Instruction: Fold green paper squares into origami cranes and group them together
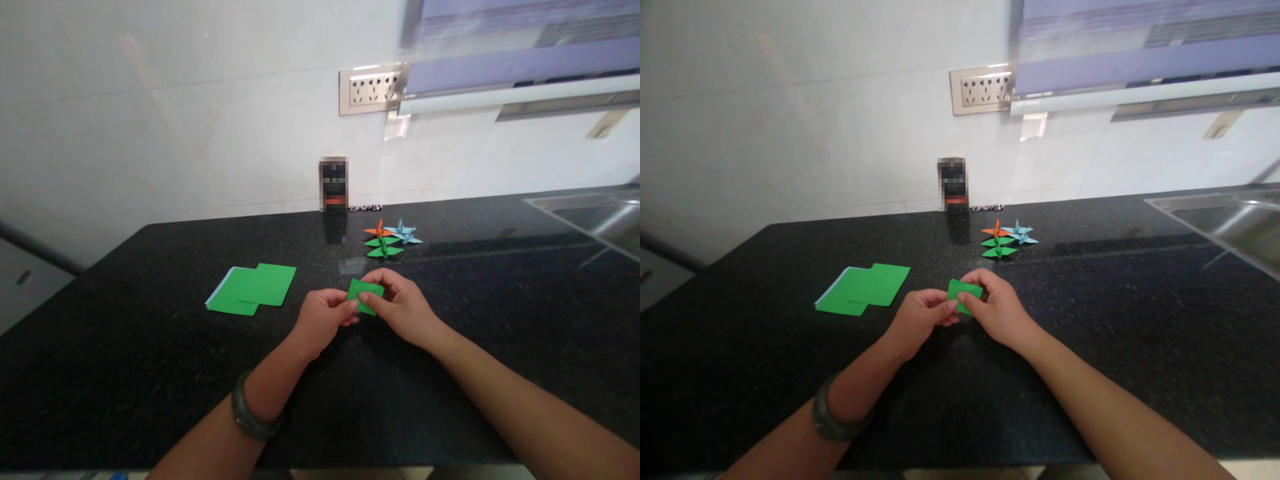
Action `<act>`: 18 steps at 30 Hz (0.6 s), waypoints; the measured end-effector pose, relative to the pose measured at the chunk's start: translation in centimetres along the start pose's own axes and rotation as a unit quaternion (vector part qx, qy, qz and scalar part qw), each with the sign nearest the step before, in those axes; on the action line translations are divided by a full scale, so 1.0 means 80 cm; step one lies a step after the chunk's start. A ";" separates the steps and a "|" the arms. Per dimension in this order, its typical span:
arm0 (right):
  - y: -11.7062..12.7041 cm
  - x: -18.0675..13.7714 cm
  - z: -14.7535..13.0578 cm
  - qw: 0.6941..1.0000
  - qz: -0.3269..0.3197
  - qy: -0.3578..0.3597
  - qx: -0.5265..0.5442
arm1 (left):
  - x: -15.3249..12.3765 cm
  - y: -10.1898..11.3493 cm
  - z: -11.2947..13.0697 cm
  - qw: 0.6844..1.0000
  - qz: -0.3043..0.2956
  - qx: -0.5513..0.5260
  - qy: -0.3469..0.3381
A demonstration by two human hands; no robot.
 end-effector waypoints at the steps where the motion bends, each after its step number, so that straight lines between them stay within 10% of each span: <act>1: -0.001 0.001 -0.004 1.000 -0.010 0.020 -0.010 | 0.000 -0.003 -0.001 1.000 -0.010 0.010 0.002; 18: 0.005 0.000 -0.009 0.999 0.029 0.033 0.032 | -0.005 0.001 0.011 0.999 0.021 -0.032 -0.030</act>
Point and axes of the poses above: each hand's wrist, its own x-axis towards the middle knuckle, its own y-axis out of the back of the hand, z = x × y, the point moved 10 cm from there along x, towards the middle knuckle, and after that the axes turned 11 degrees about y, right-handed, at the moved point
